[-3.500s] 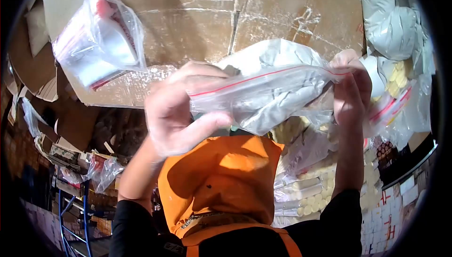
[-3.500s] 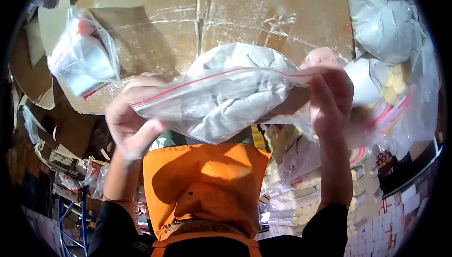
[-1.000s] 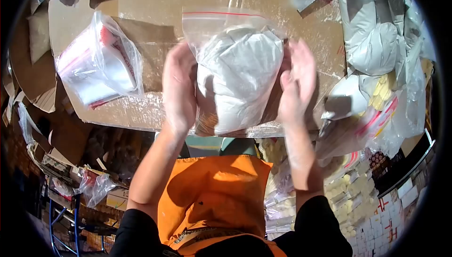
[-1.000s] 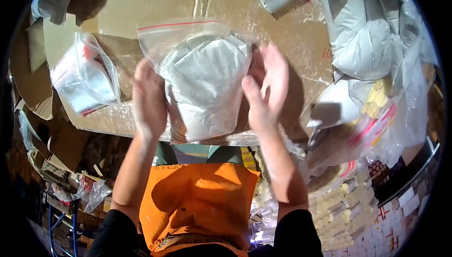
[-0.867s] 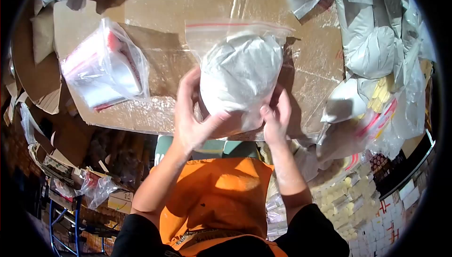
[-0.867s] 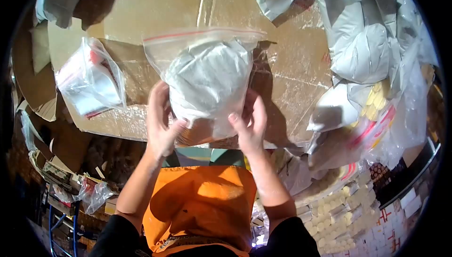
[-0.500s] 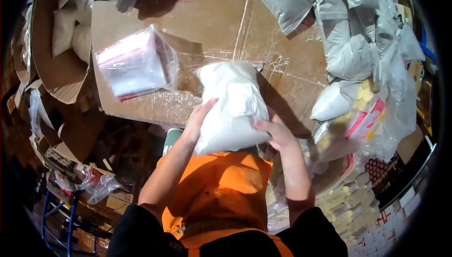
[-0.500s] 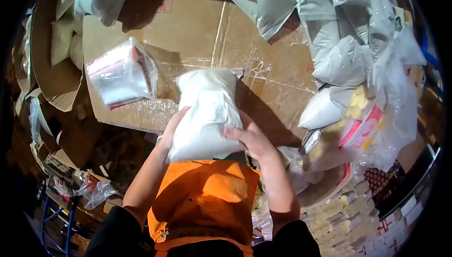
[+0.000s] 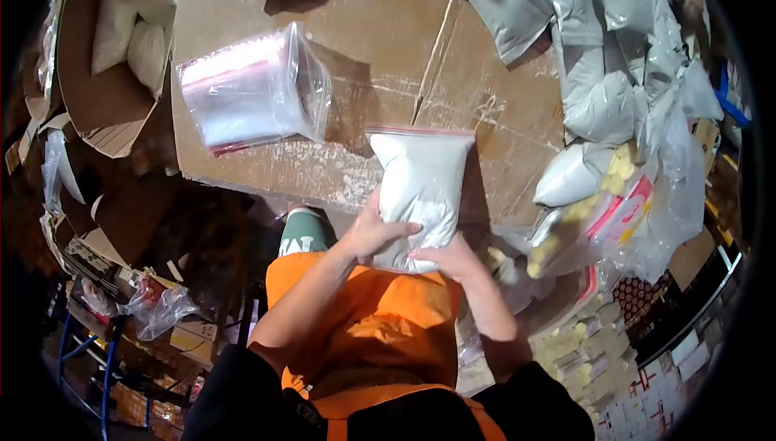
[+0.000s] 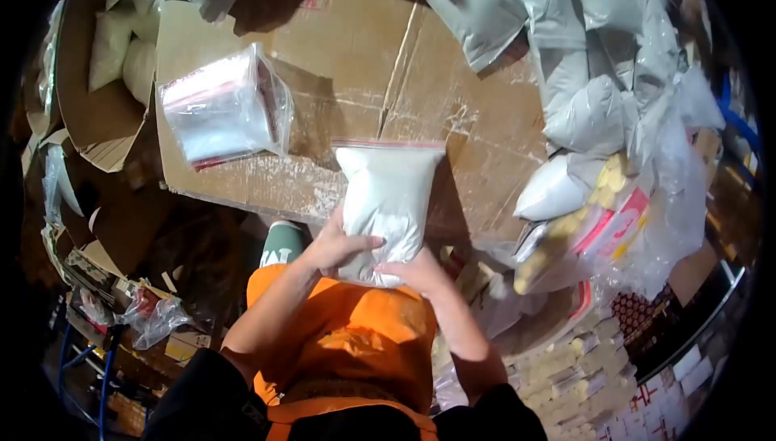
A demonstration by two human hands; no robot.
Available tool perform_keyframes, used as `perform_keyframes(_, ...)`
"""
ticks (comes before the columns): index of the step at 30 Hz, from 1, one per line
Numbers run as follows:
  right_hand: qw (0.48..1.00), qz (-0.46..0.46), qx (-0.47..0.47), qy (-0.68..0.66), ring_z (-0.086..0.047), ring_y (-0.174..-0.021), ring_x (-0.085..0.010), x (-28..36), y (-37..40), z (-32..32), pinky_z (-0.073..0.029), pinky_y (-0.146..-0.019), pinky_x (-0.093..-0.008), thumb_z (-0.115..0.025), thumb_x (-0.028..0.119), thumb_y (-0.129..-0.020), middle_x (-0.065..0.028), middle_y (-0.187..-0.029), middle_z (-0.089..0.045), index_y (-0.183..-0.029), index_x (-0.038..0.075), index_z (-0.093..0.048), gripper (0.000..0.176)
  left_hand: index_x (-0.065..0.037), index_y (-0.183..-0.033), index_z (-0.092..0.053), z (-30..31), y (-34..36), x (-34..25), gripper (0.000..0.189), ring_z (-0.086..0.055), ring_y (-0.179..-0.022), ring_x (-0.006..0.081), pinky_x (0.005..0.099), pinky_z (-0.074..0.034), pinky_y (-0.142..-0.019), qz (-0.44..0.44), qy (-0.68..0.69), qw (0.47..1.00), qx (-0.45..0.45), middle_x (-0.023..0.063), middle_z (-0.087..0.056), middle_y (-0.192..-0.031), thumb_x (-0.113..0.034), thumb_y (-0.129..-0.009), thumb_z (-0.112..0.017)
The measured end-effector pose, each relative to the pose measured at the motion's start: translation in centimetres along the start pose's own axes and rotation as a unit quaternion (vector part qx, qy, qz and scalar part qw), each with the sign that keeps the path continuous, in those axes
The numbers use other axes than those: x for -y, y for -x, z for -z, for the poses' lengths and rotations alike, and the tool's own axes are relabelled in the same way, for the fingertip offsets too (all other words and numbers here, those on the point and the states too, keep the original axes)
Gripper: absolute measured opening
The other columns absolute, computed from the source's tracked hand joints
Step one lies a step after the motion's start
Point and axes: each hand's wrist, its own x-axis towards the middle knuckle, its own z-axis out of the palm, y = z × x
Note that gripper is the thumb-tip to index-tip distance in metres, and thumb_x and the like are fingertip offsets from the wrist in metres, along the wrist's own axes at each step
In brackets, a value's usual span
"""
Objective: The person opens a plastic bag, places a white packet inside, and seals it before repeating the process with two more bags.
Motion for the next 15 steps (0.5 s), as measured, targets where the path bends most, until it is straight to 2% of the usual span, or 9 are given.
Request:
perform_keyframes(3,0.998,0.044,-0.009,0.037,-0.057,-0.103,-0.0175,0.3,0.3,-0.3,-0.046,-0.09,-0.0327,-0.074,-0.003,-0.068,-0.0072,-0.116,-0.059,-0.125,-0.001,-0.05,0.062,0.0,-0.137,-0.033,-0.4,0.8,-0.6,0.074,-0.05,-0.114,0.0199,0.034,-0.042,-0.097,-0.038,0.011,0.999,0.016,0.0118,-0.051,-0.124,0.001,-0.073,-0.072)
perform_keyframes(4,0.993,0.048,-0.006,0.109,-0.056,-0.103,-0.0173,0.9,0.7,0.0,-0.046,-0.091,-0.0325,-0.074,-0.001,-0.068,-0.0088,-0.115,-0.06,-0.125,-0.001,-0.05,0.062,0.0,-0.137,-0.033,-0.6,1.5,-1.0,0.074,-0.05,-0.114,0.0199,0.034,-0.042,-0.097,-0.042,0.005,0.999,0.017,0.0118,-0.051,-0.124,0.001,-0.073,-0.072)
perform_keyframes(5,0.981,0.056,-0.005,0.183,-0.056,-0.104,-0.0171,1.8,1.3,0.3,-0.046,-0.091,-0.0323,-0.075,0.001,-0.068,-0.0104,-0.115,-0.06,-0.124,-0.002,-0.05,0.061,0.0,-0.136,-0.033,-1.0,2.1,-1.5,0.074,-0.052,-0.112,0.0189,0.0319,-0.044,-0.094,0.01,0.01,1.0,0.003,0.011,-0.051,-0.123,0.002,-0.073,-0.071)
perform_keyframes(6,0.985,0.052,0.0,0.166,-0.056,-0.104,-0.0181,3.5,2.6,0.1,-0.045,-0.092,-0.0327,-0.075,0.007,-0.068,-0.0131,-0.114,-0.061,-0.123,-0.002,-0.051,0.06,-0.001,-0.136,-0.033,-1.7,2.5,-2.5,0.074,-0.053,-0.111,0.018,0.0298,-0.047,-0.09,0.055,0.013,0.998,-0.007,0.0101,-0.052,-0.123,0.002,-0.072,-0.071)
perform_keyframes(9,0.945,0.178,-0.018,0.276,-0.057,-0.103,-0.0197,8.1,7.6,0.8,-0.045,-0.092,-0.0336,-0.075,0.01,-0.069,-0.0133,-0.114,-0.061,-0.124,-0.002,-0.05,0.062,-0.002,-0.136,-0.032,-5.8,6.8,-6.7,0.074,-0.054,-0.107,0.0151,0.0262,-0.05,-0.083,0.021,-0.009,1.0,-0.004,0.0098,-0.052,-0.121,0.001,-0.073,-0.07)
perform_keyframes(10,0.935,0.205,-0.019,0.288,-0.057,-0.102,-0.0196,10.0,10.3,0.9,-0.045,-0.092,-0.0341,-0.075,0.011,-0.068,-0.0134,-0.113,-0.061,-0.126,-0.002,-0.048,0.065,-0.004,-0.138,-0.028,-7.1,7.5,-6.2,0.077,-0.055,-0.106,0.0146,0.0265,-0.051,-0.081,-0.11,0.044,0.992,0.04,0.0087,-0.052,-0.121,-0.001,-0.075,-0.071)
perform_keyframes(11,0.92,0.231,-0.044,0.315,-0.056,-0.105,-0.0193,11.0,12.7,1.4,-0.044,-0.093,-0.0338,-0.075,0.01,-0.069,-0.0134,-0.115,-0.06,-0.127,-0.001,-0.047,0.066,-0.005,-0.14,-0.028,-9.3,9.8,-8.0,0.079,-0.054,-0.108,0.0172,0.0294,-0.049,-0.087,-0.117,0.084,0.987,0.067,0.007,-0.05,-0.123,-0.001,-0.075,-0.071)
perform_keyframes(13,0.942,0.256,-0.019,0.215,-0.057,-0.107,-0.0215,15.4,21.0,-0.6,-0.043,-0.095,-0.0342,-0.075,0.011,-0.068,-0.0127,-0.115,-0.061,-0.127,0.0,-0.049,0.065,-0.003,-0.146,-0.019,-13.0,14.5,-11.4,0.086,-0.05,-0.118,0.0213,0.0367,-0.038,-0.103,-0.218,0.053,0.962,0.157,0.0129,-0.043,-0.138,-0.005,-0.078,-0.07)
perform_keyframes(15,0.901,0.312,-0.002,0.3,-0.053,-0.116,-0.0255,17.3,28.5,0.8,-0.041,-0.1,-0.0381,-0.074,0.026,-0.074,-0.0141,-0.127,-0.055,-0.135,0.004,-0.042,0.073,-0.004,-0.146,-0.025,-15.0,17.4,-13.3,0.079,-0.05,-0.12,0.0239,0.0382,-0.035,-0.105,-0.184,0.123,0.92,0.324,0.0135,-0.045,-0.139,-0.02,-0.083,-0.069)
